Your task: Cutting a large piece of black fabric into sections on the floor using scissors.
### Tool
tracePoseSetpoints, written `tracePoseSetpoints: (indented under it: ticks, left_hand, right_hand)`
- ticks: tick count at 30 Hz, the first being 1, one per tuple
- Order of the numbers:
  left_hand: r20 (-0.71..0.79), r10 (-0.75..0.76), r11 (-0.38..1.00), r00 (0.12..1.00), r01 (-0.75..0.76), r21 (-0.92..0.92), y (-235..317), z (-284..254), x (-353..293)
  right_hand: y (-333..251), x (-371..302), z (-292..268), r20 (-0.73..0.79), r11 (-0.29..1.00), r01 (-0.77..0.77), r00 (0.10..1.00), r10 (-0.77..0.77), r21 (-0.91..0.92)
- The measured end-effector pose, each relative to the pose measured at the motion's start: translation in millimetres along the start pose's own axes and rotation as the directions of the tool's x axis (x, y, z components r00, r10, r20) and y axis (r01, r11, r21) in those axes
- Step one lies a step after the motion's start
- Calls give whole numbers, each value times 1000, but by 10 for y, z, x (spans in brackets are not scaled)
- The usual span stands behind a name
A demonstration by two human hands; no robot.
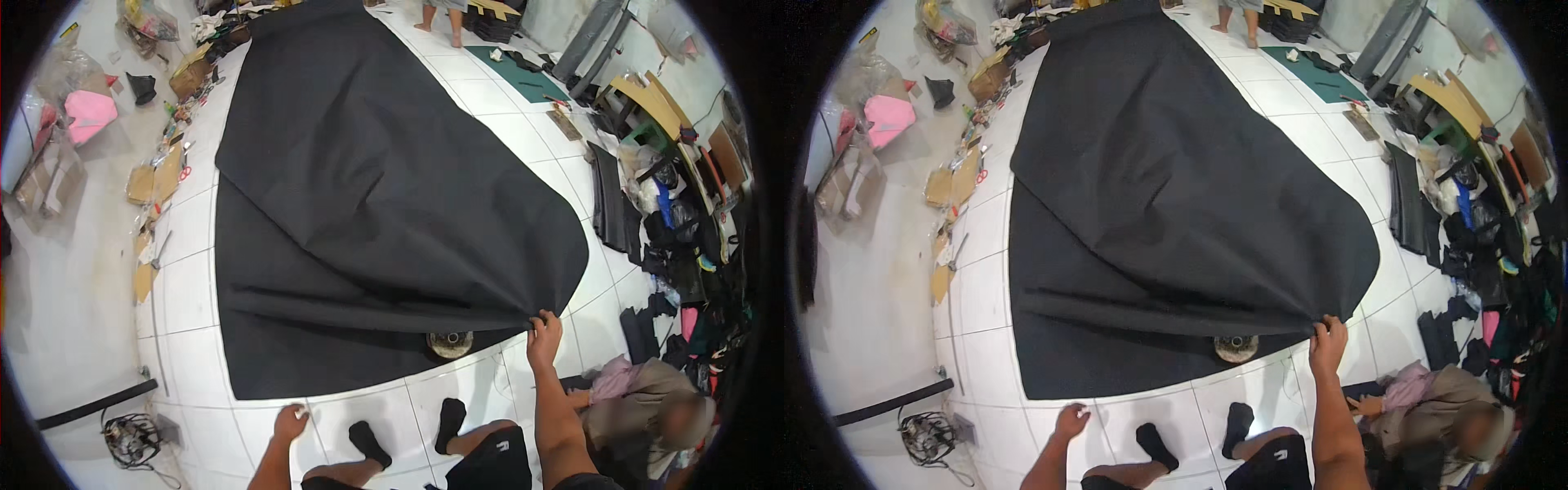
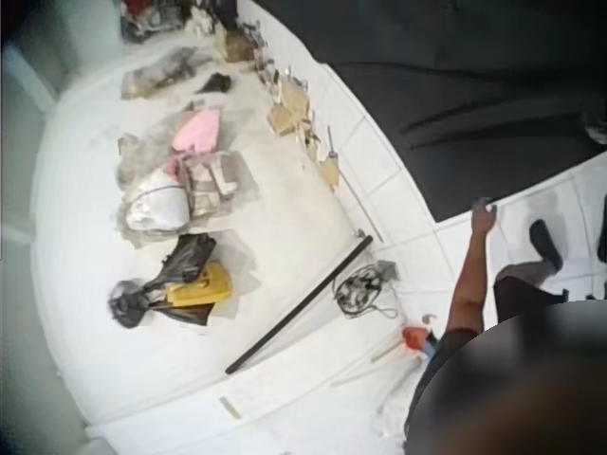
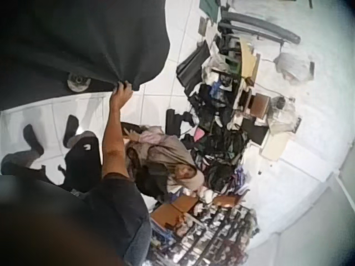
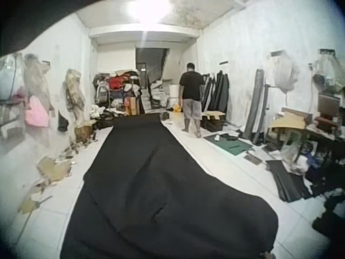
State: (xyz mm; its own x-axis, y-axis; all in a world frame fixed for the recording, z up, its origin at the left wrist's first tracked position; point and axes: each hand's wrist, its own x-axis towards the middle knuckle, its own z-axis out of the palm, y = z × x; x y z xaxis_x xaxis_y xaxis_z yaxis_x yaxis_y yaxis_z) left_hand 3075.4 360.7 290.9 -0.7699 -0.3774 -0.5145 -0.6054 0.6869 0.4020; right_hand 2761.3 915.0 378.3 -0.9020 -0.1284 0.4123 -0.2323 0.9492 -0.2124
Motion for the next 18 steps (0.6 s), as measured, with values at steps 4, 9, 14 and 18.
tracePoseSetpoints:
  ticks: [4, 9, 14, 18]
  left_hand:
    - [-183, 114, 992, 977, -102, 76, 582, 264, 1165]
    - [-405, 360, 922, 840, -255, 292, 1021, 674, 2322]
    - [-666, 408, 907, 624, -192, 375, 1346, 840, 3081]
    - [-680, 550, 827, 486, -200, 526, 1246, 415, 3397]
  right_hand:
    - [453, -264, 929, -48, 970, -198, 977, 206, 140]
    - [948, -274, 1657, -137, 960, -164, 971, 198, 225]
    - [996, -217, 1786, -119, 908, -194, 960, 253, 371]
    - [906, -169, 1782, -109, 861, -253, 937, 331, 440]
